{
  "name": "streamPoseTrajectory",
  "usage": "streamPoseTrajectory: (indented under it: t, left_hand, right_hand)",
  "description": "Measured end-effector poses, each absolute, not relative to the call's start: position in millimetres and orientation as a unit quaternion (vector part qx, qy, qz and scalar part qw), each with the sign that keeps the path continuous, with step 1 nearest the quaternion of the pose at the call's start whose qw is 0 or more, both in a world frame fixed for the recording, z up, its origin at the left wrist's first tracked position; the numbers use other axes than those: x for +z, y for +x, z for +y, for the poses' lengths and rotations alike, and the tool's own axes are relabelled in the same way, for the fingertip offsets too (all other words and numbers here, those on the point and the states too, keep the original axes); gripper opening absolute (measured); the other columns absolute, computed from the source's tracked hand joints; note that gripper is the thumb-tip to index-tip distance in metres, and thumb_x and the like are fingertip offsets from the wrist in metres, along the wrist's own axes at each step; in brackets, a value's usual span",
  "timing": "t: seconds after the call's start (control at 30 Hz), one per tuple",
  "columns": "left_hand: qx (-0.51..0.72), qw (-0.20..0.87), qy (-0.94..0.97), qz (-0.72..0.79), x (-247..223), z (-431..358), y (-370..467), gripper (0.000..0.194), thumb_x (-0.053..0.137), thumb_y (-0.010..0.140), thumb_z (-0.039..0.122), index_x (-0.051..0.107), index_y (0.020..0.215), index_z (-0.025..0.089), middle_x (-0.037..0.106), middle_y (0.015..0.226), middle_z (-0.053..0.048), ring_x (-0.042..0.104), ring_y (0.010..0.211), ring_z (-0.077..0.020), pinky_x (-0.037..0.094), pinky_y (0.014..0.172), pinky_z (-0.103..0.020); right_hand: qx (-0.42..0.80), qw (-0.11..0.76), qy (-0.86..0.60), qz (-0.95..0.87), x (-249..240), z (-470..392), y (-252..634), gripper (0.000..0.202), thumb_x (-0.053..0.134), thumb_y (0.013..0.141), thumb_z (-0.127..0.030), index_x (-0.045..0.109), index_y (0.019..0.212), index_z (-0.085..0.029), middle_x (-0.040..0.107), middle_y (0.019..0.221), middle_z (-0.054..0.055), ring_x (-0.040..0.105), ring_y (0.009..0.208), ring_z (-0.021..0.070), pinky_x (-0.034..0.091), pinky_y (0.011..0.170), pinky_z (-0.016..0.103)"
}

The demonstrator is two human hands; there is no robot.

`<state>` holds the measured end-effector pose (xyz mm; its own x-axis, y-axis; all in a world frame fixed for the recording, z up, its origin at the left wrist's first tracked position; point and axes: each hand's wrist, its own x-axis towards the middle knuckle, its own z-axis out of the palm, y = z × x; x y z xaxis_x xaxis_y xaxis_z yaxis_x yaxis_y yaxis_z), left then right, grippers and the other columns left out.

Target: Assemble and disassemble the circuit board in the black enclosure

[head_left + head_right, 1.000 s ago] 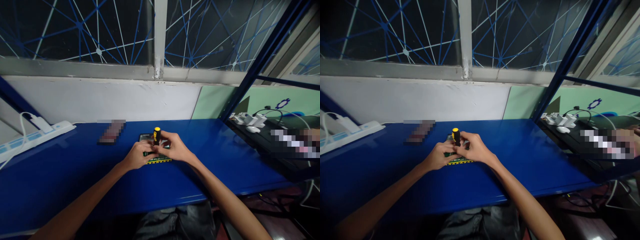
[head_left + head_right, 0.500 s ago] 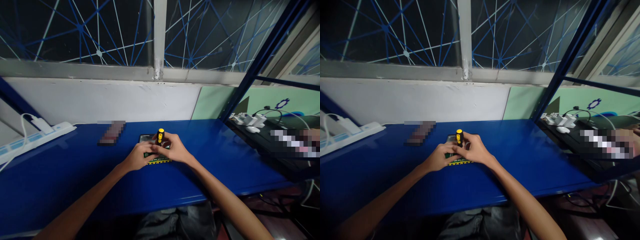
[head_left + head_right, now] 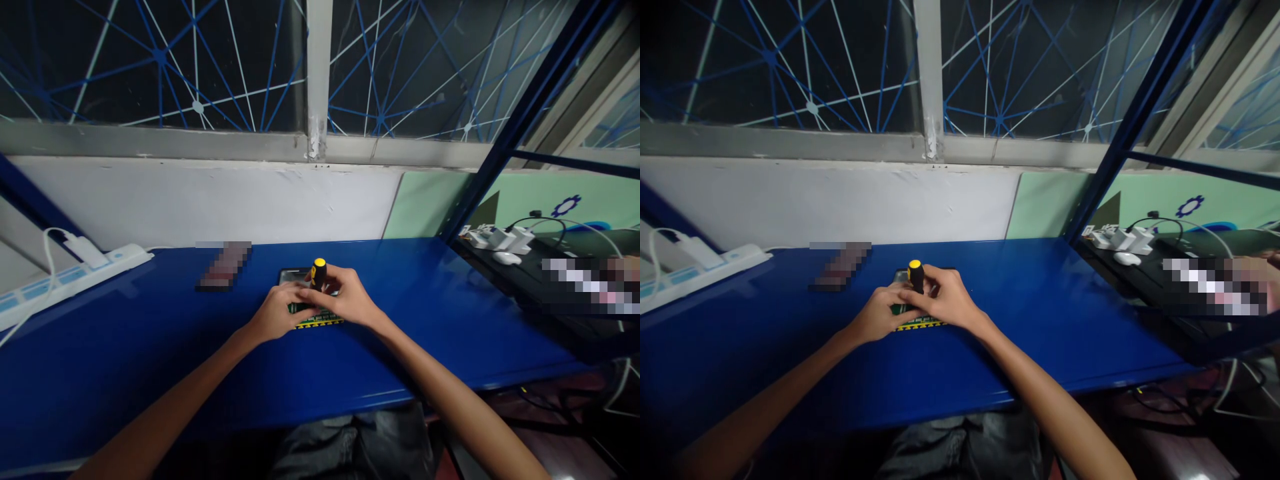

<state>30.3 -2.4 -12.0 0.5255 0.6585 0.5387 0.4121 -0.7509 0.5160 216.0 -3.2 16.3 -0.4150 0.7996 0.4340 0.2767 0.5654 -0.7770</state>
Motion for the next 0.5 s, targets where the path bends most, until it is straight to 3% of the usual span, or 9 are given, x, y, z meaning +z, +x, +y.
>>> streamPoseTrajectory:
  t: [0.5]
  left_hand:
    - [0.348, 0.188, 0.867, 0.303, -10.6, -2.8, 29.7, 0.014, 0.062, 0.086, 0.024, 0.075, 0.085, 0.019, 0.075, 0.093, -0.006, 0.068, 0.087, -0.0190, 0.053, 0.084, -0.034]
  right_hand:
    - [0.306, 0.422, -0.361, -0.773, 14.1, -2.3, 215.3, 0.033, 0.062, 0.082, -0.048, 0.064, 0.092, -0.017, 0.056, 0.068, -0.001, 0.044, 0.058, 0.0102, 0.036, 0.055, 0.026]
